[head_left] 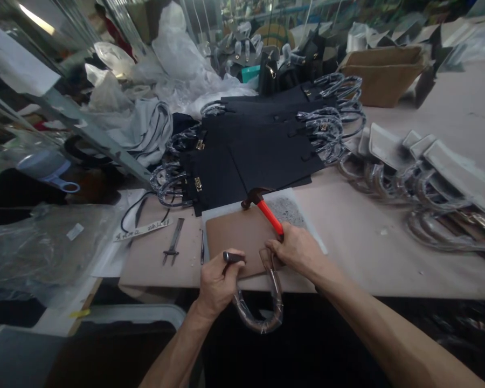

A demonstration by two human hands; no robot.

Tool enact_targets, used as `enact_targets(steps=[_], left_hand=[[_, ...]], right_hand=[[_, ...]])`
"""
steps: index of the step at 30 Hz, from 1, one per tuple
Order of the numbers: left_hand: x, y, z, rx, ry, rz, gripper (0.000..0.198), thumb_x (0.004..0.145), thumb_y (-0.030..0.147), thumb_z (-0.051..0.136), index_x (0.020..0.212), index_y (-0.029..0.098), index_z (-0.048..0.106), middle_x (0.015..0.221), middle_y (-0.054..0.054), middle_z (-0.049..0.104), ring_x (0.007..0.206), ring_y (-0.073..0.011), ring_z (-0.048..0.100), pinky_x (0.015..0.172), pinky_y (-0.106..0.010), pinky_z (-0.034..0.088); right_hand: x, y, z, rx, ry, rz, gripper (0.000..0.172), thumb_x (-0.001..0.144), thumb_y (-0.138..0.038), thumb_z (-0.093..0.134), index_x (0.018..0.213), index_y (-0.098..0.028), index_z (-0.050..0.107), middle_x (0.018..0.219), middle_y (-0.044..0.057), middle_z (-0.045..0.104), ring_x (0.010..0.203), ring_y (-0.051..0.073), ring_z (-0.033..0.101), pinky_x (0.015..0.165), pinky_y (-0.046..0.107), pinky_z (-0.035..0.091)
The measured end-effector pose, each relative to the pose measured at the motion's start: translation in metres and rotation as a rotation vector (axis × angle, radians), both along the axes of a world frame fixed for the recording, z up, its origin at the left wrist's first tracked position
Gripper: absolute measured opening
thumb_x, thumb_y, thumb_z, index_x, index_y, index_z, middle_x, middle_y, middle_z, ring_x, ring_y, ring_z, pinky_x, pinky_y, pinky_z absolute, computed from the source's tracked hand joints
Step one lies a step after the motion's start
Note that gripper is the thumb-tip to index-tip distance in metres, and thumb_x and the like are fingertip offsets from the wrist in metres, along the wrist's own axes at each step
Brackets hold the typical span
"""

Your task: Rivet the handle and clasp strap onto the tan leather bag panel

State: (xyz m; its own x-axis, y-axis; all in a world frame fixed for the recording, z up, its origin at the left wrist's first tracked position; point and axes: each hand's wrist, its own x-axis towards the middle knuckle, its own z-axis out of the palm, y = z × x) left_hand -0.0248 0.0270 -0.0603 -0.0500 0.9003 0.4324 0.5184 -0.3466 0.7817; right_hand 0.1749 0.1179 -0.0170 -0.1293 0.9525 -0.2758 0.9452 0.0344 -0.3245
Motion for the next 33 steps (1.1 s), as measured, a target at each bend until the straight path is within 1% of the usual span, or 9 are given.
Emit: enact_targets(steps=[3, 8, 10, 12, 13, 16, 23, 28, 33], left_hand=[[-0.002, 0.0, 0.0, -0.064, -0.076, 0.044, 0.013, 0.092, 0.017, 0.062, 0.102, 0.018, 0.07, 0.094, -0.003, 0.076, 0.083, -0.0157, 0.074, 0.077, -0.023, 0.06], [-0.001, -0.002, 0.002, 0.037, -0.014, -0.021, 0.013, 0.089, 0.015, 0.066, 0.1, 0.018, 0.072, 0.097, -0.005, 0.077, 0.089, -0.0184, 0.074, 0.083, -0.026, 0.061], [0.0, -0.004, 0.001, -0.014, -0.128, 0.037, 0.013, 0.091, 0.016, 0.064, 0.102, 0.017, 0.071, 0.097, -0.005, 0.077, 0.088, -0.0191, 0.075, 0.082, -0.028, 0.063], [0.001, -0.004, 0.001, -0.107, -0.265, 0.101, 0.013, 0.093, 0.019, 0.062, 0.104, 0.017, 0.069, 0.096, -0.004, 0.077, 0.086, -0.0191, 0.075, 0.08, -0.03, 0.064], [0.001, -0.004, 0.001, -0.141, -0.289, 0.108, 0.013, 0.093, 0.02, 0.063, 0.104, 0.017, 0.069, 0.096, -0.004, 0.077, 0.087, -0.0193, 0.075, 0.08, -0.03, 0.064], [0.003, -0.002, 0.003, -0.177, -0.215, 0.074, 0.013, 0.091, 0.022, 0.066, 0.102, 0.017, 0.072, 0.097, -0.004, 0.077, 0.088, -0.0192, 0.075, 0.08, -0.029, 0.063], [0.009, 0.004, 0.005, -0.134, -0.103, 0.049, 0.013, 0.091, 0.019, 0.065, 0.101, 0.018, 0.073, 0.096, -0.003, 0.077, 0.088, -0.0175, 0.075, 0.081, -0.026, 0.062], [0.011, 0.003, 0.004, -0.115, -0.08, 0.078, 0.014, 0.091, 0.021, 0.064, 0.102, 0.017, 0.073, 0.097, -0.005, 0.077, 0.088, -0.0187, 0.075, 0.081, -0.028, 0.062], [0.011, 0.003, 0.005, -0.118, -0.071, 0.078, 0.014, 0.091, 0.022, 0.064, 0.101, 0.017, 0.072, 0.096, -0.004, 0.077, 0.088, -0.0189, 0.075, 0.08, -0.028, 0.062]], right_hand=[[0.0, 0.0, 0.001, -0.012, -0.01, 0.002, 0.033, 0.085, -0.046, 0.064, 0.101, -0.017, 0.063, 0.085, 0.011, 0.071, 0.08, 0.028, 0.068, 0.059, 0.032, 0.035], [-0.001, 0.0, 0.001, -0.011, -0.035, 0.01, 0.034, 0.087, -0.047, 0.062, 0.102, -0.016, 0.063, 0.084, 0.012, 0.071, 0.079, 0.029, 0.068, 0.059, 0.033, 0.035], [-0.001, 0.0, 0.001, -0.019, -0.047, 0.011, 0.034, 0.088, -0.047, 0.062, 0.102, -0.016, 0.063, 0.085, 0.012, 0.071, 0.079, 0.029, 0.068, 0.058, 0.033, 0.034], [-0.001, 0.0, 0.001, -0.023, -0.054, 0.012, 0.034, 0.088, -0.047, 0.062, 0.103, -0.015, 0.062, 0.085, 0.012, 0.071, 0.079, 0.029, 0.068, 0.058, 0.032, 0.033], [-0.001, 0.0, 0.001, -0.023, -0.055, 0.013, 0.035, 0.088, -0.047, 0.062, 0.103, -0.016, 0.062, 0.085, 0.012, 0.072, 0.079, 0.028, 0.068, 0.058, 0.032, 0.033], [-0.002, 0.0, 0.003, -0.016, -0.059, 0.02, 0.034, 0.088, -0.047, 0.063, 0.103, -0.016, 0.062, 0.085, 0.012, 0.072, 0.08, 0.029, 0.068, 0.059, 0.032, 0.034], [0.001, -0.001, 0.001, 0.003, -0.069, 0.037, 0.032, 0.088, -0.047, 0.062, 0.101, -0.018, 0.061, 0.085, 0.012, 0.072, 0.079, 0.029, 0.069, 0.058, 0.032, 0.033], [0.001, -0.002, 0.001, 0.004, -0.059, 0.041, 0.033, 0.089, -0.047, 0.061, 0.102, -0.018, 0.061, 0.086, 0.012, 0.073, 0.079, 0.03, 0.069, 0.059, 0.032, 0.035], [0.001, -0.001, -0.001, 0.023, -0.047, 0.05, 0.032, 0.088, -0.047, 0.061, 0.102, -0.018, 0.061, 0.085, 0.012, 0.072, 0.08, 0.031, 0.07, 0.059, 0.033, 0.036]])
